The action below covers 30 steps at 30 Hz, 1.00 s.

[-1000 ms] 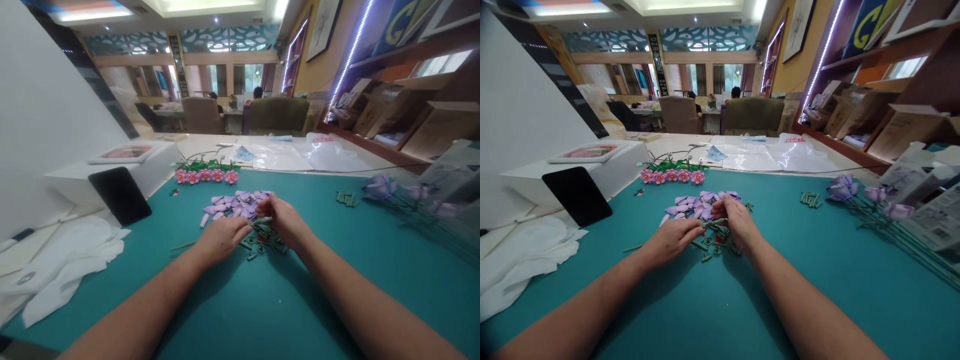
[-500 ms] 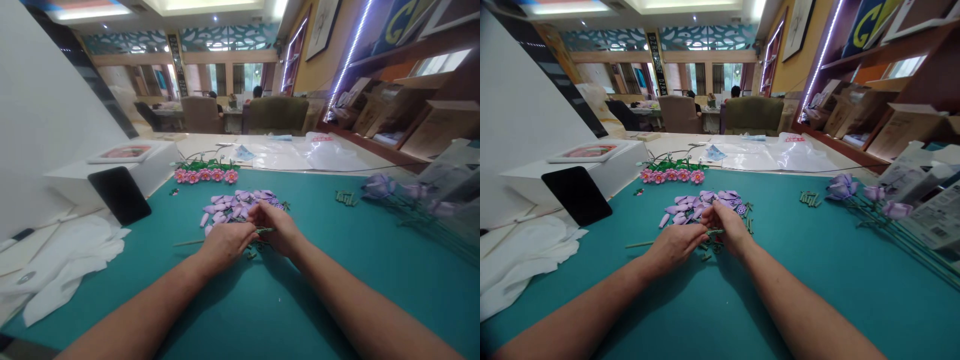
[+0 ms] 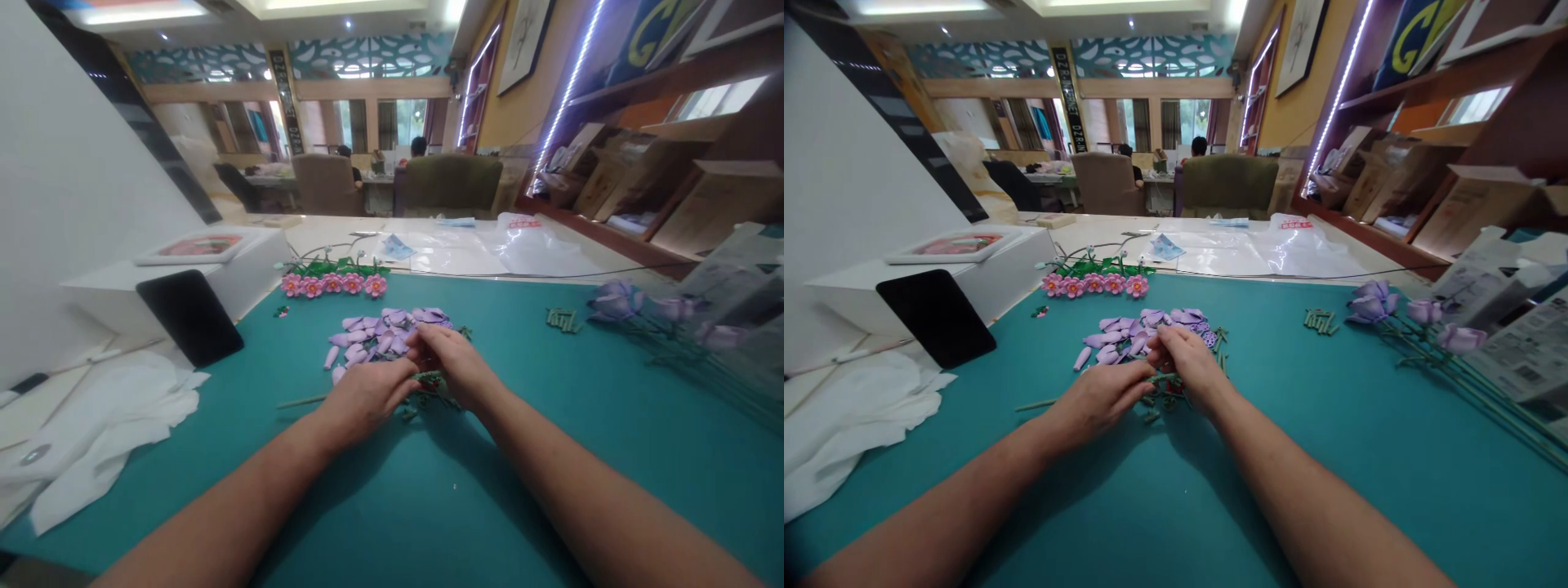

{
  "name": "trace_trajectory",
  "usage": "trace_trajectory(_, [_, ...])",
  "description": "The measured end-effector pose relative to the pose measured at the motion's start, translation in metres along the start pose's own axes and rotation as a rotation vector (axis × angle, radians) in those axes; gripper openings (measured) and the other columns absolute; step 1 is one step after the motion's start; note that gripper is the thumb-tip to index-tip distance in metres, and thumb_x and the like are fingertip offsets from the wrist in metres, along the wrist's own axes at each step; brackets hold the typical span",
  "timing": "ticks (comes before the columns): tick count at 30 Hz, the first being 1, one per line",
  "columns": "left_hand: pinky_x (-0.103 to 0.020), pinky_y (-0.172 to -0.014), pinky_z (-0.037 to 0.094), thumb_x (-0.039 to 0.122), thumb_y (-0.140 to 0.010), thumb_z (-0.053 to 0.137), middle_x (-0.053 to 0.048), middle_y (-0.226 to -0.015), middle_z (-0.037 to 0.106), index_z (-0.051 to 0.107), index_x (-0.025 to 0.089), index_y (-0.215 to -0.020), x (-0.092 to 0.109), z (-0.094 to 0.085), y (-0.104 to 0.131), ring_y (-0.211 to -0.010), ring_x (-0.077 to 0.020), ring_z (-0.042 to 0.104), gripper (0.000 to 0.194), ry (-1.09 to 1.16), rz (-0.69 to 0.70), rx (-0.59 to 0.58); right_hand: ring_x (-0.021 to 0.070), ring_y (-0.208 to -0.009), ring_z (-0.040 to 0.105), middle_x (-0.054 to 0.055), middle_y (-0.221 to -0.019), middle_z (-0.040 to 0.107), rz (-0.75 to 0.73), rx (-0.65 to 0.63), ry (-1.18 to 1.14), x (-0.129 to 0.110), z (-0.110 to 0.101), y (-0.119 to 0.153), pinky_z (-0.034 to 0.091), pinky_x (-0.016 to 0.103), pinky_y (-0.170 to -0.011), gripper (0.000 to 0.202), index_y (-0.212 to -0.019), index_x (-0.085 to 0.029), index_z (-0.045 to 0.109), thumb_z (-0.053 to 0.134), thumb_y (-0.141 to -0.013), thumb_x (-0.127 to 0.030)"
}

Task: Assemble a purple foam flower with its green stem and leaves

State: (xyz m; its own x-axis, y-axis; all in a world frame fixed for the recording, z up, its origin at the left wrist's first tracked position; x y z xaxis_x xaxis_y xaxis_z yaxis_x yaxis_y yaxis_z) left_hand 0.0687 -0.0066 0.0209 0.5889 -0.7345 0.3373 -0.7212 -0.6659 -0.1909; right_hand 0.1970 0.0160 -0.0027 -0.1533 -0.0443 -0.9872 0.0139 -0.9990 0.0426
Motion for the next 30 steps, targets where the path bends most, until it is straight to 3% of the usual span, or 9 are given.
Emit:
trace_trajectory(5, [-0.025,-0.061,0.037,0.027,-0.093,0.042,-0.003,-0.076,0.064,0.061,0.018,-0.087,-0.009,-0.003,-0.003,-0.067,-0.0157,0.056,0.022,0.085,-0.070,0.002,0.0120,-0.060,0.054,-0.001,-0.063,0.062,-0.028,0.099,0.031,-0.006,-0.020,-0.007,0.042,0.025,-0.059,0.039,-0.074,-0.018,0.063,0.066,-0.069,-0.057])
trace_trajectory(10, [-0.024,-0.061,0.038,0.029,-0.090,0.043,-0.001,-0.070,0.062,0.061,0.017,-0.077,-0.023,-0.008,-0.005,-0.066,-0.0148,0.055,0.025,0.202,-0.174,0.019,0.0080,-0.051,0.044,-0.005,-0.054,0.051,-0.057,0.074,0.083,-0.009,-0.028,-0.011,0.034,0.023,-0.052,0.038,-0.073,-0.016,0.061,0.070,-0.063,-0.051])
trace_trajectory(13, [-0.024,-0.062,0.041,0.030,-0.089,0.044,0.000,-0.069,0.063,0.064,0.018,-0.091,-0.027,-0.010,-0.004,-0.065,-0.0144,0.057,0.023,0.327,-0.232,0.040,0.0077,-0.048,0.038,-0.007,-0.051,0.046,-0.077,0.046,0.195,-0.013,-0.028,-0.011,0.029,0.023,-0.049,0.032,-0.071,-0.018,0.058,0.068,-0.065,-0.048])
trace_trajectory(17, [-0.023,-0.063,0.043,0.031,-0.088,0.046,0.002,-0.068,0.062,0.061,0.019,-0.113,-0.027,-0.012,-0.003,-0.063,-0.0137,0.058,0.032,0.423,-0.267,0.053,0.0104,-0.055,0.045,-0.005,-0.058,0.052,-0.066,-0.069,0.520,-0.019,-0.028,-0.009,0.035,0.025,-0.056,0.015,-0.073,-0.018,0.059,0.060,-0.071,-0.033])
trace_trajectory(20, [-0.023,-0.062,0.043,0.031,-0.087,0.046,0.002,-0.064,0.060,0.064,0.018,-0.108,-0.028,-0.012,-0.003,-0.061,-0.0137,0.057,0.030,0.412,-0.258,0.069,0.0122,-0.062,0.050,-0.001,-0.066,0.058,-0.074,-0.207,0.904,-0.023,-0.027,-0.004,0.037,0.025,-0.060,0.007,-0.072,-0.018,0.061,0.056,-0.072,-0.021])
trace_trajectory(24, [-0.023,-0.062,0.042,0.031,-0.086,0.046,0.002,-0.064,0.062,0.066,0.019,-0.097,-0.029,-0.012,-0.004,-0.063,-0.0137,0.056,0.025,0.365,-0.231,0.105,0.0133,-0.067,0.054,0.001,-0.073,0.066,-0.017,-0.334,1.320,-0.023,-0.021,0.005,0.034,0.024,-0.058,0.015,-0.076,-0.018,0.068,0.054,-0.072,-0.014])
trace_trajectory(30, [-0.024,-0.062,0.040,0.026,-0.083,0.044,0.000,-0.070,0.064,0.065,0.018,-0.083,-0.030,-0.014,-0.006,-0.068,-0.0146,0.056,0.023,0.260,-0.244,0.132,0.0150,-0.070,0.058,0.003,-0.082,0.072,0.059,-0.362,1.560,-0.023,-0.015,0.012,0.032,0.024,-0.056,0.019,-0.084,-0.021,0.074,0.056,-0.077,-0.020])
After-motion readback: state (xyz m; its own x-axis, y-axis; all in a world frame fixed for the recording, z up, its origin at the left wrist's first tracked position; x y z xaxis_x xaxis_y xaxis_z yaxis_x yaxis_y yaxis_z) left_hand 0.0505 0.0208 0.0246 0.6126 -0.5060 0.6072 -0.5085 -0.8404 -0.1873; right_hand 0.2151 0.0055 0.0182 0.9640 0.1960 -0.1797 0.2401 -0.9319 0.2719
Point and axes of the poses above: each hand's wrist, its own y-axis away from the middle knuckle, its own z-axis out of the palm, x = y × z, the point moved 5 cm from there along -y, towards the middle knuckle
